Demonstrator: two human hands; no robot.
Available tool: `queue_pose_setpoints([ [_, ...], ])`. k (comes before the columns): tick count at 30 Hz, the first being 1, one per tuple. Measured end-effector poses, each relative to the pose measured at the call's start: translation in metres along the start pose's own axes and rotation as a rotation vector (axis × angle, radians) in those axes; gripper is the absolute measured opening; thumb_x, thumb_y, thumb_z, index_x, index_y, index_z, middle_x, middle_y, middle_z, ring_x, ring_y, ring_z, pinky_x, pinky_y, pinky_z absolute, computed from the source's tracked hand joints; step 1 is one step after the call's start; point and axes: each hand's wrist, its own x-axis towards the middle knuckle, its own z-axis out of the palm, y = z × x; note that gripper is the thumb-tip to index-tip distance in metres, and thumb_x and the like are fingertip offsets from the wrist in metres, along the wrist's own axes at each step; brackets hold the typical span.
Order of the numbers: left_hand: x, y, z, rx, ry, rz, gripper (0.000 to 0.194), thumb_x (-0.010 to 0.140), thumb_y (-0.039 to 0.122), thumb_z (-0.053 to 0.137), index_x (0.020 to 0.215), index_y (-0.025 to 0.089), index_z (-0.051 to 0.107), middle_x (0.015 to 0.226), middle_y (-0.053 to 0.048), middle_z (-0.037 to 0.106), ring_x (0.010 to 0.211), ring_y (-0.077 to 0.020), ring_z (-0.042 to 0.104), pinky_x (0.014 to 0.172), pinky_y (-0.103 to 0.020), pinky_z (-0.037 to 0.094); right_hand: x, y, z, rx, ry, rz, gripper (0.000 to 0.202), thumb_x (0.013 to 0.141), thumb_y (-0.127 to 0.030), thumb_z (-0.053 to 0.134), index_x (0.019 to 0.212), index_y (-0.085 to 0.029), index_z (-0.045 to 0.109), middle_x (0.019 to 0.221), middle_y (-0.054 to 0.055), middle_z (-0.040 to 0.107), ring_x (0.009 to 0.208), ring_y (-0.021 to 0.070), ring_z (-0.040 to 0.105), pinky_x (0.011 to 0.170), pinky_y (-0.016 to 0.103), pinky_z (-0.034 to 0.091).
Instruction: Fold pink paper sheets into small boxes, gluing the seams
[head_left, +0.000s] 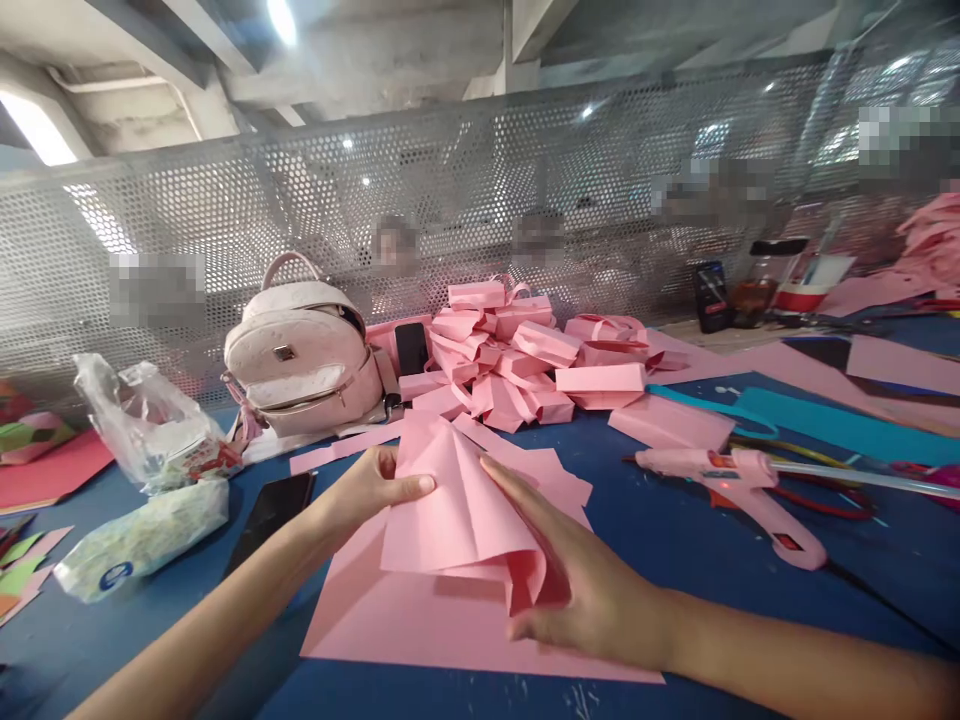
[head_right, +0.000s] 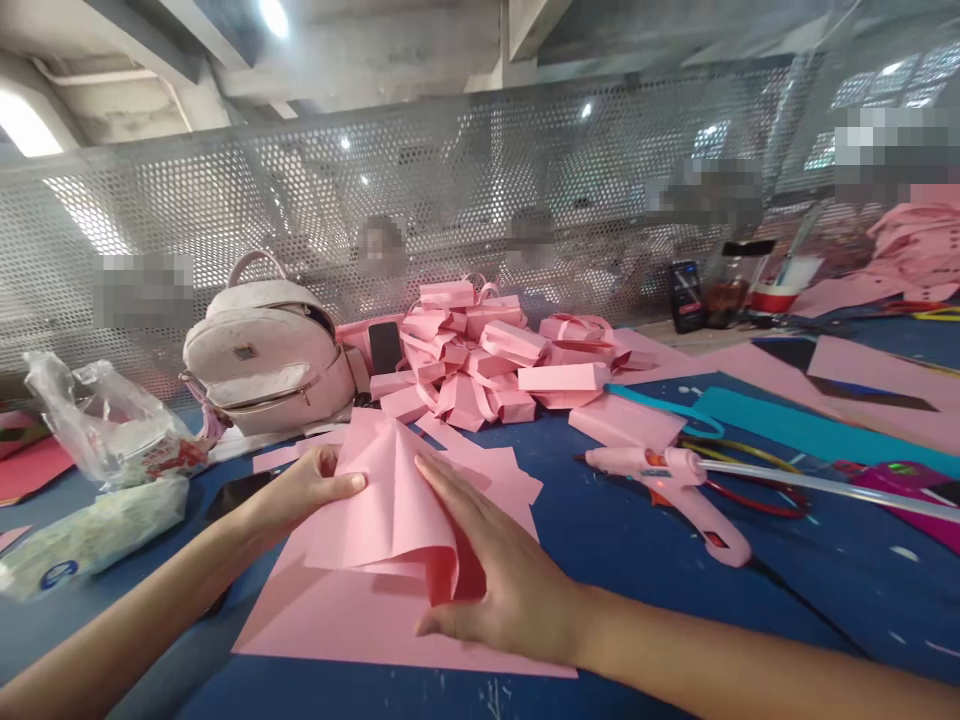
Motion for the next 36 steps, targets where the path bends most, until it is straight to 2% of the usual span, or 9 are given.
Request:
queue_pose_setpoints([
  [5,-0.007,0.005,0.016,0.048,0.008,0.075,0.044,0.070,0.052,0.080,0.082,0.011,0.070,0.078,-0.007,0.071,0.070,-0.0183,0.065,0.065,-0.026,0.050,0.006,-0.015,-0.008,0.174,0.045,0.039,0.072,0.090,-0.049,0.062,0.153,-0.032,0.031,0.160,0.009,0.030,0.145,0.0321,0.031,0.116,0.052,0.032],
  [10,-0.018,0.013,0.021,0.063,0.036,0.096,0.054,0.063,0.053,0.084,0.096,0.014,0.066,0.084,-0.005,0.068,0.073,-0.0173,0.062,0.062,-0.025,0.048,0.000,-0.024,-0.019,0.107,0.031,-0.017,0.065,0.093,-0.030,0.056,0.153,-0.031,0.031,0.157,0.007,0.036,0.143,0.0293,0.035,0.114,0.049,0.037],
  [14,-0.027,0.021,0.030,0.219,0.031,0.053,0.052,0.059,0.060,0.081,0.073,0.015,0.059,0.060,0.004,0.051,0.053,-0.0089,0.043,0.045,-0.019,0.031,-0.003,-0.034,-0.024,0.006,0.001,-0.062,0.069,0.089,-0.018,0.051,0.153,-0.029,0.030,0.156,0.006,0.038,0.138,0.0273,0.045,0.109,0.045,0.045],
  [16,-0.030,0.026,0.036,0.248,0.020,0.045,0.052,0.060,0.061,0.080,0.068,0.015,0.057,0.057,0.005,0.047,0.052,-0.0081,0.039,0.045,-0.019,0.029,-0.002,-0.041,-0.025,-0.104,0.013,-0.100,0.075,0.083,-0.011,0.051,0.153,-0.030,0.032,0.157,0.003,0.037,0.139,0.0276,0.043,0.113,0.045,0.041],
  [19,-0.036,0.032,0.045,0.245,-0.006,0.030,0.050,0.060,0.058,0.081,0.073,0.014,0.063,0.062,0.002,0.054,0.055,-0.0093,0.043,0.045,-0.020,0.029,0.003,-0.053,-0.029,-0.221,0.033,-0.134,0.073,0.082,-0.007,0.048,0.150,-0.032,0.039,0.153,-0.002,0.042,0.138,0.0268,0.045,0.114,0.045,0.039],
  [23,-0.048,0.043,0.051,0.171,-0.091,0.043,0.056,0.060,0.044,0.087,0.105,0.017,0.069,0.093,-0.006,0.071,0.078,-0.0189,0.062,0.061,-0.024,0.047,0.009,-0.067,-0.043,-0.215,0.200,-0.077,0.041,0.095,-0.020,0.045,0.132,-0.027,0.060,0.133,0.002,0.064,0.125,0.0267,0.058,0.106,0.041,0.048],
  [27,-0.063,0.055,0.040,0.315,-0.035,-0.023,0.035,0.067,0.044,0.082,0.083,0.014,0.074,0.078,-0.006,0.073,0.071,-0.0206,0.065,0.063,-0.027,0.049,0.001,-0.073,-0.065,-0.192,0.401,0.089,0.031,0.093,-0.042,0.053,0.105,-0.021,0.073,0.107,0.007,0.075,0.108,0.0329,0.067,0.094,0.045,0.055],
  [33,-0.076,0.066,-0.002,0.515,0.357,0.103,0.042,0.070,0.055,0.074,0.058,0.016,0.065,0.054,0.000,0.059,0.050,-0.0122,0.051,0.049,-0.022,0.036,-0.033,-0.067,-0.078,0.155,0.428,0.387,0.043,0.082,-0.052,0.069,0.114,-0.024,0.069,0.117,0.008,0.073,0.113,0.0352,0.065,0.093,0.046,0.056],
  [36,-0.075,0.066,-0.012,0.614,0.409,0.185,0.047,0.069,0.055,0.074,0.048,0.017,0.056,0.046,0.003,0.049,0.046,-0.0104,0.044,0.046,-0.022,0.029,-0.050,-0.064,-0.073,0.403,0.367,0.573,0.046,0.076,-0.047,0.076,0.114,-0.022,0.070,0.112,0.010,0.074,0.112,0.0342,0.066,0.096,0.045,0.055],
])
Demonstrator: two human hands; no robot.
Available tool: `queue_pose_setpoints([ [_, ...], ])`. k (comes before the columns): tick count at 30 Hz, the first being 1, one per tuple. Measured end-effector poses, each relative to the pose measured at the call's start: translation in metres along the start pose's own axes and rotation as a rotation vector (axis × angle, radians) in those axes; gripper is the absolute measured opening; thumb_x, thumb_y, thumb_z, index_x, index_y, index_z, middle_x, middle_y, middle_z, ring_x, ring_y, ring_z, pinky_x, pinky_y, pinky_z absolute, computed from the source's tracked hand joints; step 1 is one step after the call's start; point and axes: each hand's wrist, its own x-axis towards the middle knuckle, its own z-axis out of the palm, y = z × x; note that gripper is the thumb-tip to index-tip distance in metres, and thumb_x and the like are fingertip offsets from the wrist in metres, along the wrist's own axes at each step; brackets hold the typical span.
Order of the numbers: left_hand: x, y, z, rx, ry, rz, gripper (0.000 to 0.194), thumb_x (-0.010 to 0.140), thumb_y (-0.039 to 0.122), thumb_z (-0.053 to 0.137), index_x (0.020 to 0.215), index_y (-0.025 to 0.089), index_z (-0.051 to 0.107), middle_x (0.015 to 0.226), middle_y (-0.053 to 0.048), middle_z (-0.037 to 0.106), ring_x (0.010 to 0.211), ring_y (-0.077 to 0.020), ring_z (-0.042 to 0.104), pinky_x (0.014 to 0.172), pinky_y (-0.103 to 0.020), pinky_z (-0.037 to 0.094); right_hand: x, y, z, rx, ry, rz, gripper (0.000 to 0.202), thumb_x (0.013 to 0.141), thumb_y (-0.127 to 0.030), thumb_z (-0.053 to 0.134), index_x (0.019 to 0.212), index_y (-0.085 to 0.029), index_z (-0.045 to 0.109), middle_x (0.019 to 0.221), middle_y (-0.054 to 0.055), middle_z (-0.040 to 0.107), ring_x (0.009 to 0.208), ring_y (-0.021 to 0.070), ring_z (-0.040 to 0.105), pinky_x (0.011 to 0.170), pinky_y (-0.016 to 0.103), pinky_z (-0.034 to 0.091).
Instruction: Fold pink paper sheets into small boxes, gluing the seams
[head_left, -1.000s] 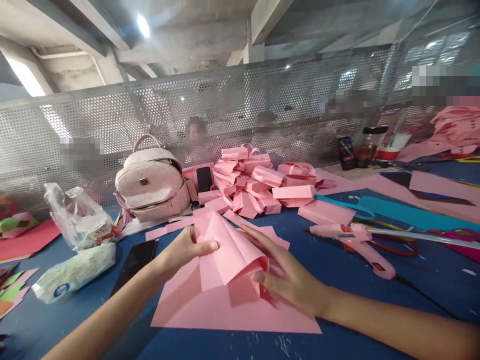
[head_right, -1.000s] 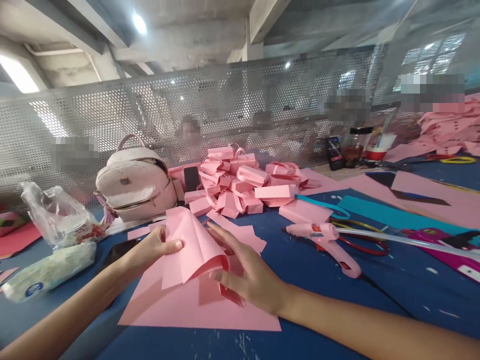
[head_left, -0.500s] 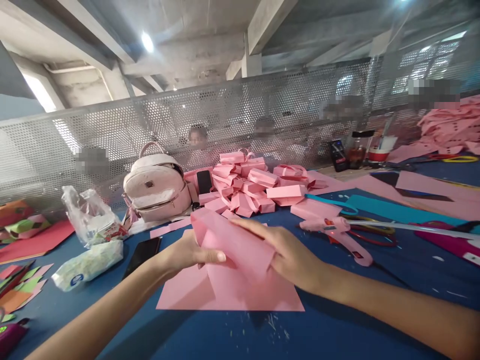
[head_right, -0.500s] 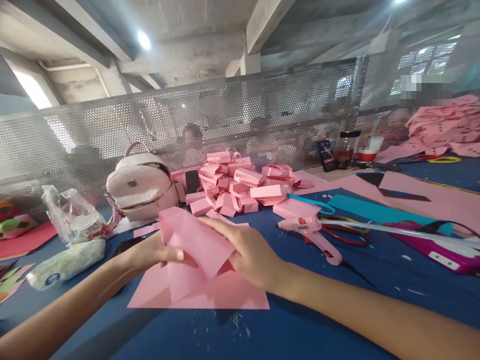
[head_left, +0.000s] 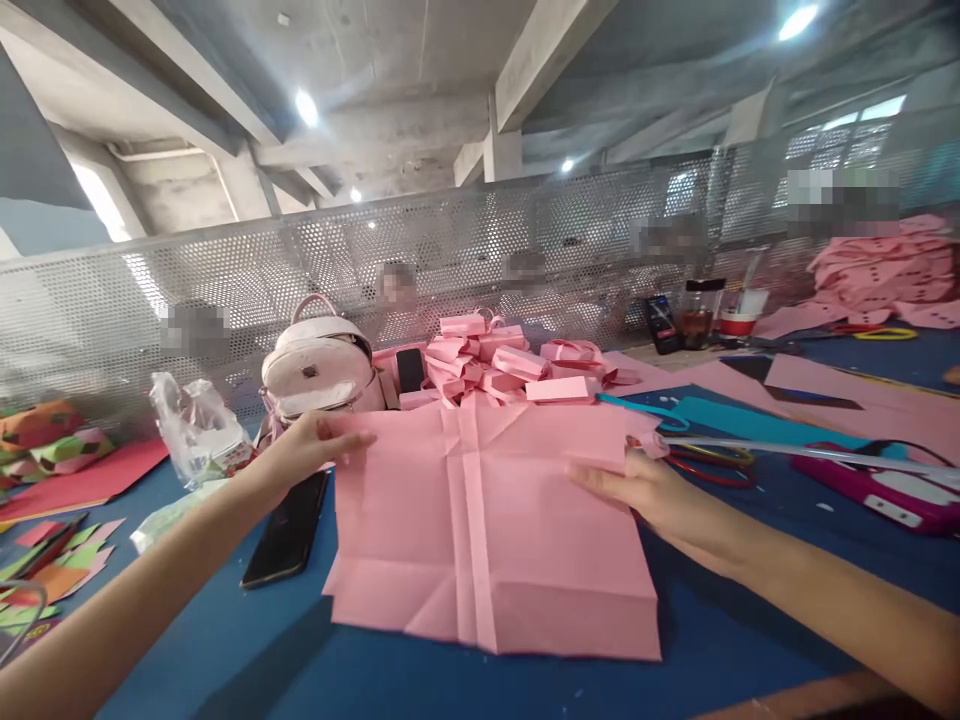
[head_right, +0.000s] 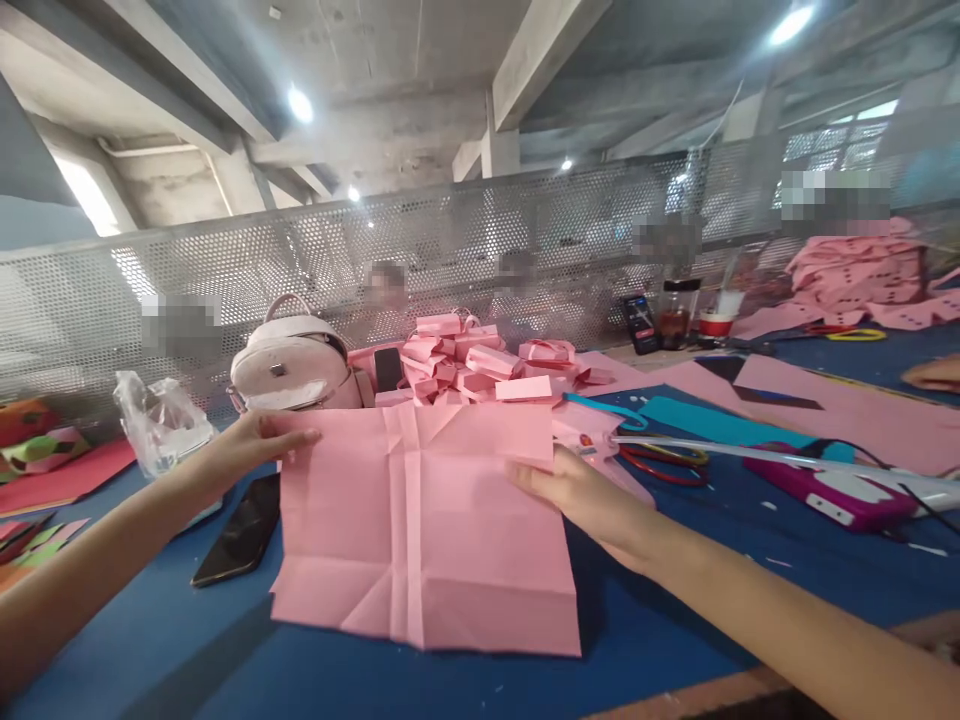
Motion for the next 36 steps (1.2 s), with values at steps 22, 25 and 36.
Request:
queue_pose_setpoints([
  [22,0.042,0.050,0.037,0.303,-0.188,0.420,0.024,0.077,0.040,0.071,0.072,0.016,0.073,0.058,0.001,0.060,0.054,-0.0122,0.050,0.048,-0.021,0.033,0.047,-0.011,0.049,-0.452,-0.238,-0.448,0.058,0.072,-0.041,0.079,0.124,-0.022,0.063,0.129,0.009,0.065,0.119,0.0304,0.060,0.094,0.036,0.051],
  [25,0.034,0.053,0.040,0.379,-0.054,0.452,0.021,0.079,0.027,0.069,0.099,0.021,0.073,0.088,-0.004,0.072,0.082,-0.0230,0.064,0.069,-0.028,0.046,0.067,0.008,0.060,-0.368,-0.260,-0.366,0.029,0.075,-0.044,0.074,0.081,-0.015,0.071,0.084,0.006,0.074,0.085,0.0275,0.069,0.070,0.032,0.055],
  [36,-0.022,-0.075,0.067,-0.479,0.003,-0.158,0.065,0.069,0.052,0.079,0.119,0.017,0.054,0.114,-0.014,0.065,0.100,-0.0272,0.068,0.081,-0.039,0.056,0.072,0.045,0.037,-0.197,0.032,-0.274,0.039,0.075,-0.052,0.069,0.091,-0.016,0.067,0.093,0.008,0.075,0.086,0.0289,0.068,0.071,0.033,0.052],
])
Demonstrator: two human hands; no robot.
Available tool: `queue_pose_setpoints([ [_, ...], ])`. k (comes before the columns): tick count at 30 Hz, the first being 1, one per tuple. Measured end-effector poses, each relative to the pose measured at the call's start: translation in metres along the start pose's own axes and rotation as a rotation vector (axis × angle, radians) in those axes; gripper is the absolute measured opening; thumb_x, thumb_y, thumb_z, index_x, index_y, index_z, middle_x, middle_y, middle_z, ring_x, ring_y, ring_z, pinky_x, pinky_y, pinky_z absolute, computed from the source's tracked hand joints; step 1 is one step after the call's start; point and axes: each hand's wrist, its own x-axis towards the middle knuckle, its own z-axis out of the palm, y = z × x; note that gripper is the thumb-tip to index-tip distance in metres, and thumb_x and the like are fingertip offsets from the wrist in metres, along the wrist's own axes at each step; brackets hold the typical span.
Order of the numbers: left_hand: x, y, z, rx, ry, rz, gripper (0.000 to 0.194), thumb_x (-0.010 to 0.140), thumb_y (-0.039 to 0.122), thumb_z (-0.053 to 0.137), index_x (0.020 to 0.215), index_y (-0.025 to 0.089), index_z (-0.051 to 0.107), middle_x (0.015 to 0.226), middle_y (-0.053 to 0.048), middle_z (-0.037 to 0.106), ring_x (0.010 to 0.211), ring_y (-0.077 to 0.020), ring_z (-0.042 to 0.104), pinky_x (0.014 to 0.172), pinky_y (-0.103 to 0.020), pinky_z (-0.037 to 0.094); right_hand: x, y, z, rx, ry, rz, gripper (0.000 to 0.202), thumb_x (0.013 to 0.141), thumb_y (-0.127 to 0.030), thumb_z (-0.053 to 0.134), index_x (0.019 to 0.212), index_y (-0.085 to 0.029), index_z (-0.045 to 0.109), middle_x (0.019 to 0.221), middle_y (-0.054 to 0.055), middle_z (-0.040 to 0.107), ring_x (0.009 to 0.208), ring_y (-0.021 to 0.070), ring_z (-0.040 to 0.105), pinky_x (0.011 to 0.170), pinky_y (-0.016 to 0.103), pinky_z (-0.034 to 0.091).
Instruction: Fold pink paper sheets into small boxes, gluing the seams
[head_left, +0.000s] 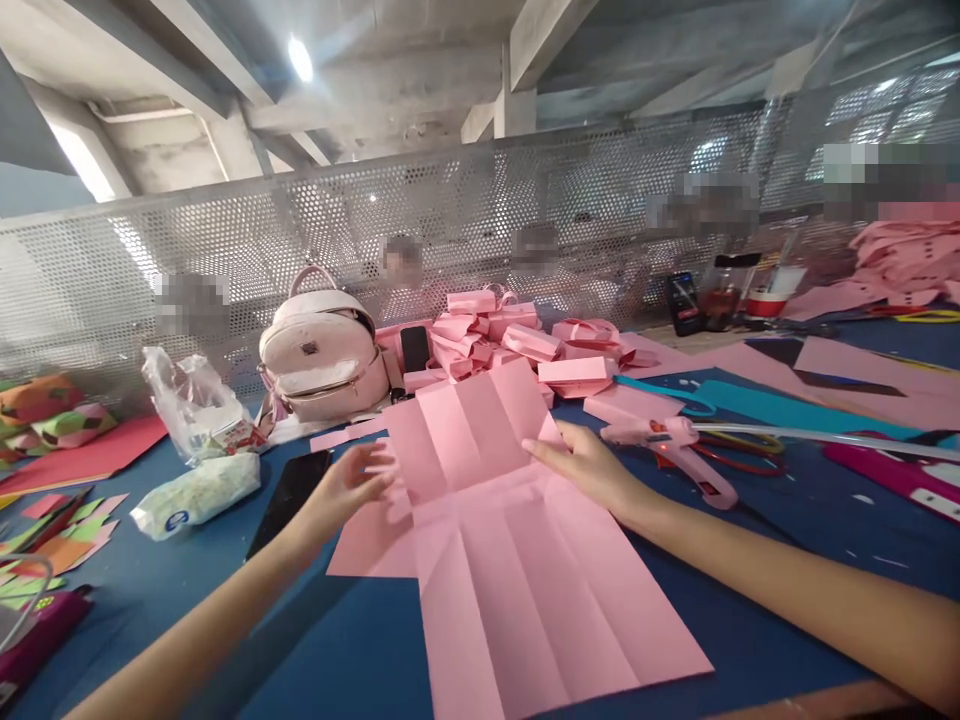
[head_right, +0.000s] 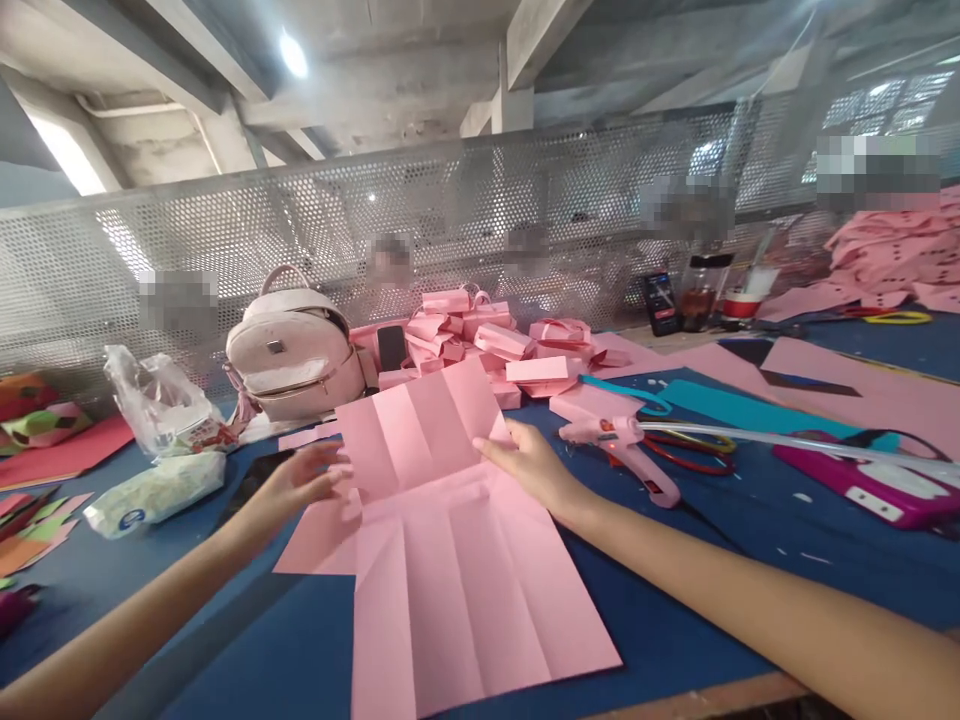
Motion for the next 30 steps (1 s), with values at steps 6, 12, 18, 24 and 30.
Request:
queue_pose_setpoints([
  [6,0.004,-0.016,0.025,-0.083,-0.096,-0.118,0.044,0.059,0.050,0.086,0.071,0.014,0.063,0.063,-0.002,0.065,0.059,-0.0179,0.065,0.057,-0.029,0.052,0.005,0.000,0.013,0.010,0.045,0.032,0.040,0.076,-0.051,0.068,0.091,-0.014,0.066,0.092,0.008,0.074,0.084,0.0268,0.066,0.069,0.032,0.049],
  [12,0.007,-0.019,0.029,-0.128,-0.015,-0.057,0.039,0.059,0.046,0.087,0.076,0.016,0.068,0.069,-0.002,0.069,0.070,-0.0205,0.067,0.065,-0.029,0.051,0.007,0.001,0.024,0.023,0.061,0.025,0.039,0.077,-0.052,0.067,0.086,-0.014,0.064,0.086,0.007,0.072,0.079,0.0238,0.063,0.068,0.030,0.047],
  [18,0.004,-0.019,0.023,-0.114,0.096,-0.047,0.037,0.060,0.044,0.085,0.076,0.014,0.069,0.069,-0.002,0.068,0.061,-0.0153,0.062,0.054,-0.024,0.044,0.006,0.004,0.037,0.044,0.055,0.009,0.037,0.077,-0.053,0.066,0.078,-0.016,0.063,0.078,0.004,0.069,0.072,0.0212,0.060,0.062,0.028,0.046],
  [24,0.007,-0.017,0.017,-0.128,0.153,-0.032,0.037,0.053,0.037,0.088,0.071,0.016,0.063,0.055,0.005,0.060,0.051,-0.0114,0.055,0.049,-0.022,0.041,0.002,0.005,0.044,0.010,0.066,0.027,0.039,0.076,-0.055,0.068,0.069,-0.017,0.061,0.061,0.001,0.062,0.063,0.0195,0.056,0.054,0.027,0.042],
  [30,0.006,-0.018,0.022,-0.135,0.186,0.017,0.040,0.054,0.032,0.088,0.083,0.017,0.064,0.078,-0.001,0.072,0.074,-0.0179,0.068,0.068,-0.026,0.052,0.002,0.007,0.048,-0.005,0.093,0.001,0.038,0.076,-0.054,0.068,0.065,-0.018,0.060,0.059,0.001,0.059,0.063,0.0195,0.054,0.054,0.027,0.041],
])
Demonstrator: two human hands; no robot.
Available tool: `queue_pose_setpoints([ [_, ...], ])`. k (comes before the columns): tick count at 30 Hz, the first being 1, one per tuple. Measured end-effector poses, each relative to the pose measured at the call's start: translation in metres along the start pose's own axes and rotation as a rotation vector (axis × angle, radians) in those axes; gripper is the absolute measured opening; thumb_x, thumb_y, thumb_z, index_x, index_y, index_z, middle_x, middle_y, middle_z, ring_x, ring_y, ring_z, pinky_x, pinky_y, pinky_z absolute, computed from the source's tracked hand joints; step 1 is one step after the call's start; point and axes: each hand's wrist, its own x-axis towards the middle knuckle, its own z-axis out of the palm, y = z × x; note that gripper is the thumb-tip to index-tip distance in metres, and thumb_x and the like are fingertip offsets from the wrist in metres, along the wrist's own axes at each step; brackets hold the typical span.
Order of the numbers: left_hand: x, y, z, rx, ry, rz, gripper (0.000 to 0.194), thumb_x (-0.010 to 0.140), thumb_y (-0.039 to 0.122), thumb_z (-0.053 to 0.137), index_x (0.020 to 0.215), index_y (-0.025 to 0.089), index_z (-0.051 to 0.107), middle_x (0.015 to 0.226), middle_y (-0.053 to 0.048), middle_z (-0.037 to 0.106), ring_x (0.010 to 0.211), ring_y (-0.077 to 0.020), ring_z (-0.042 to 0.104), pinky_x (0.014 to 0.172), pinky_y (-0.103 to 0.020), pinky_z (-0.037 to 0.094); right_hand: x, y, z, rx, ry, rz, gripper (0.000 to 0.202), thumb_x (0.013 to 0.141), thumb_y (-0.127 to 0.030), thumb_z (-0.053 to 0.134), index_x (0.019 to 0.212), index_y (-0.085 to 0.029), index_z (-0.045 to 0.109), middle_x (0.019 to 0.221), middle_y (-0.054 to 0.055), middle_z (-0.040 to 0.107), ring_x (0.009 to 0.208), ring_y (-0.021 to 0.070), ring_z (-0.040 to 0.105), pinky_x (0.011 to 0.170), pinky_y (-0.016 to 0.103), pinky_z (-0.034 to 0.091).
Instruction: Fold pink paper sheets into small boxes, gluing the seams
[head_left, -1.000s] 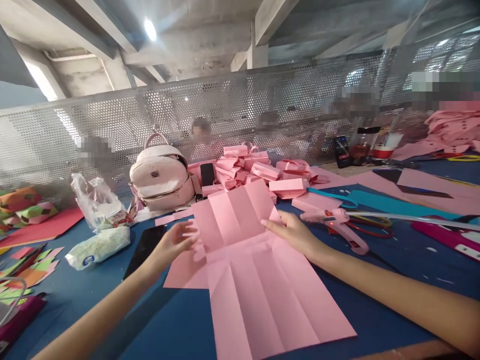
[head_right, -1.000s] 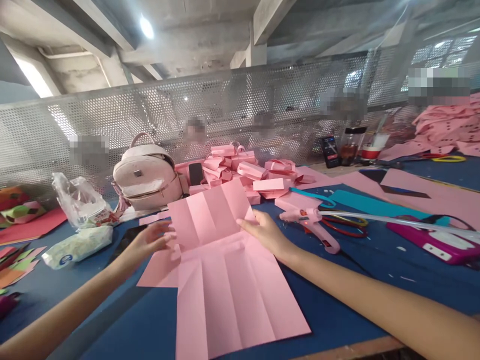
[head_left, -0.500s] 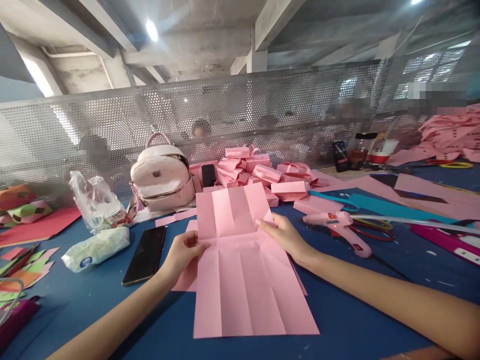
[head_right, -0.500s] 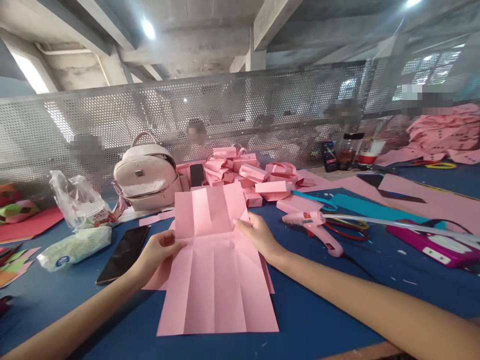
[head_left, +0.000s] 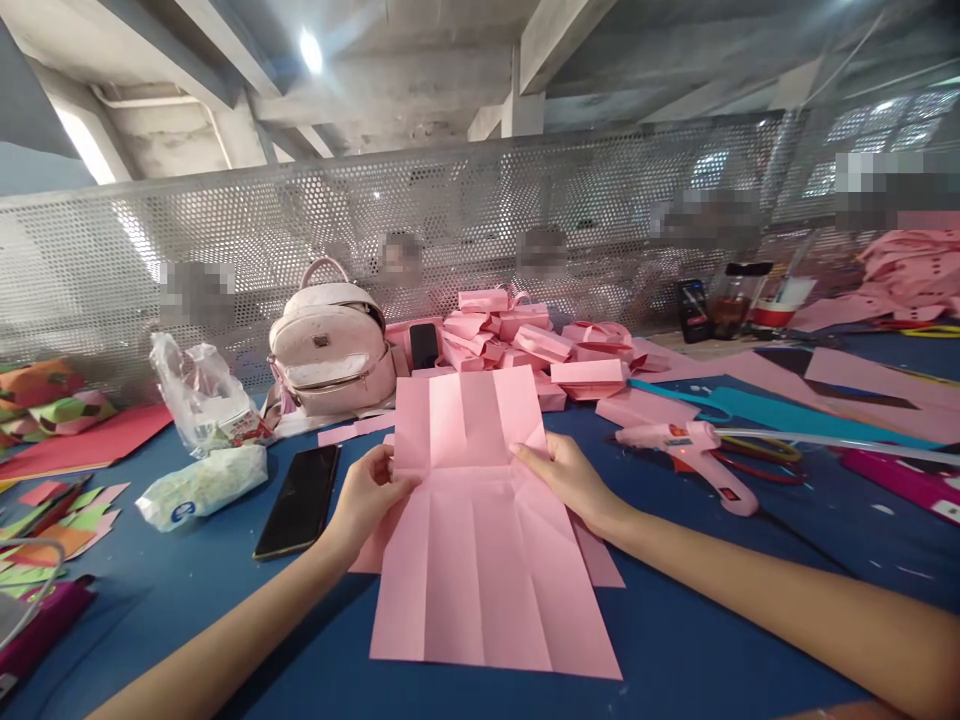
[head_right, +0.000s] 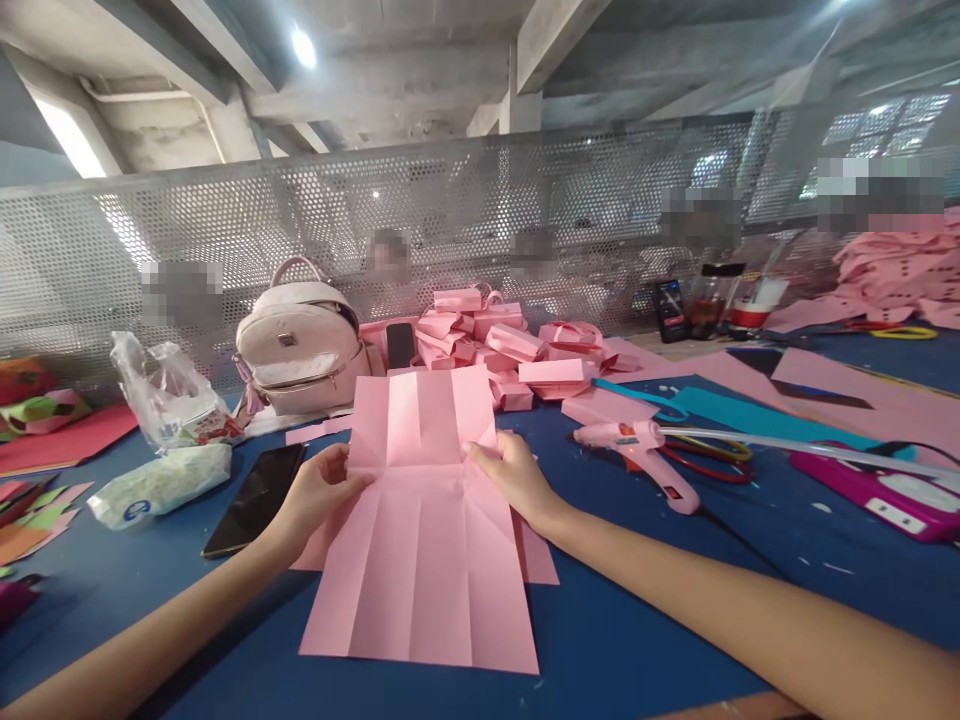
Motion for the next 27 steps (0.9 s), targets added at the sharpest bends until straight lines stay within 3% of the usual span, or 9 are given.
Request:
queue_pose_setpoints([
  [4,-0.008,-0.001,0.003,-0.044,-0.043,-0.044,0.049,0.059,0.040,0.086,0.096,0.017,0.063,0.101,-0.009,0.074,0.092,-0.0233,0.070,0.079,-0.030,0.056,0.000,0.001,0.001,0.007,0.026,-0.024,0.039,0.077,-0.054,0.066,0.064,-0.018,0.056,0.060,0.001,0.057,0.063,0.0185,0.052,0.055,0.027,0.040],
  [11,-0.018,0.004,0.001,-0.099,-0.186,-0.166,0.053,0.064,0.046,0.084,0.101,0.015,0.063,0.081,-0.007,0.076,0.071,-0.0226,0.073,0.067,-0.033,0.059,-0.005,0.002,-0.001,0.016,0.035,-0.044,0.047,0.076,-0.061,0.065,0.061,-0.021,0.047,0.057,-0.002,0.047,0.057,0.0140,0.042,0.051,0.026,0.034],
  [19,-0.017,-0.002,0.000,0.053,-0.146,-0.036,0.043,0.070,0.034,0.077,0.106,0.014,0.065,0.073,-0.003,0.073,0.061,-0.0181,0.068,0.054,-0.025,0.051,-0.005,0.004,0.000,-0.010,0.050,-0.057,0.056,0.073,-0.069,0.064,0.055,-0.023,0.036,0.050,-0.004,0.036,0.053,0.0122,0.035,0.047,0.026,0.027],
  [27,-0.018,-0.007,0.001,0.232,-0.154,0.148,0.025,0.072,0.022,0.066,0.095,0.015,0.073,0.089,-0.006,0.075,0.086,-0.0252,0.068,0.072,-0.029,0.052,-0.006,0.007,-0.001,-0.058,0.065,-0.065,0.058,0.075,-0.067,0.063,0.058,-0.025,0.026,0.055,-0.006,0.027,0.054,0.0101,0.026,0.047,0.025,0.021],
])
